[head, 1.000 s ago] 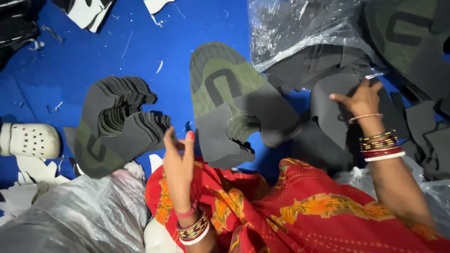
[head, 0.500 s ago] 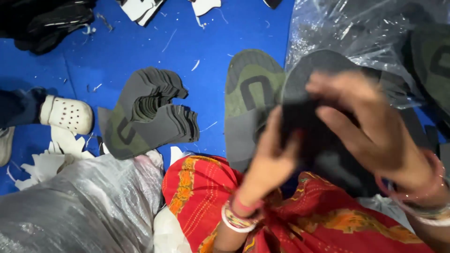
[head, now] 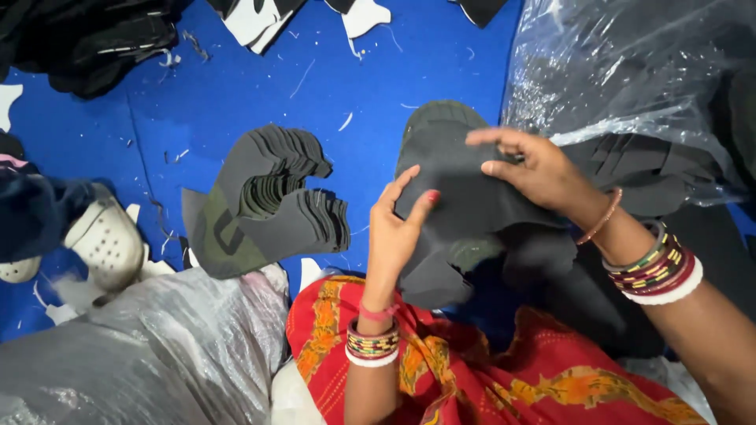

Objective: The person sorts and stacks cut foam and fabric components for shoe manufacturing.

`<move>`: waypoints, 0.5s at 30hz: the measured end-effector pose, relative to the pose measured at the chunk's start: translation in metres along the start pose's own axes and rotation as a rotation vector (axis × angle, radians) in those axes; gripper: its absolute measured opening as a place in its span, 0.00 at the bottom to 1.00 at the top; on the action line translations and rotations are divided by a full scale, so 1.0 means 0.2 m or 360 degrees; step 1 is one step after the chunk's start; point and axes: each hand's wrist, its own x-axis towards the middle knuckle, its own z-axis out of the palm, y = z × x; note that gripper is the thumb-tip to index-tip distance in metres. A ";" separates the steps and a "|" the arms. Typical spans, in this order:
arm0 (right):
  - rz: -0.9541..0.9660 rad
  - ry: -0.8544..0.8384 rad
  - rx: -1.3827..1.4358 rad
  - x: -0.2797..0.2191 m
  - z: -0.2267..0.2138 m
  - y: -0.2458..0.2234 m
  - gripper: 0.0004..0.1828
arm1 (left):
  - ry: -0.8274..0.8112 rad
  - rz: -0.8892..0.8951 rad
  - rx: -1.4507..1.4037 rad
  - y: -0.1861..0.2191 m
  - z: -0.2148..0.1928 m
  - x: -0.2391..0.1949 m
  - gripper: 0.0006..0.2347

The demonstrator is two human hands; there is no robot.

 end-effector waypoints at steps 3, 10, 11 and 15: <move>0.0196 -0.0019 -0.0108 0.07 -0.01 -0.02 0.19 | -0.0068 -0.0053 0.0067 0.05 0.00 0.07 0.30; -0.0066 0.0050 -0.0389 0.14 -0.06 -0.07 0.19 | -0.0119 -0.0028 0.0096 0.03 0.02 0.21 0.32; -0.0086 0.0074 -0.0436 0.16 -0.05 -0.07 0.20 | -0.0122 -0.0059 0.0096 0.02 0.02 0.23 0.32; -0.0080 0.0133 -0.0551 0.23 -0.05 -0.02 0.20 | -0.0124 -0.0090 0.0138 -0.01 0.02 0.28 0.33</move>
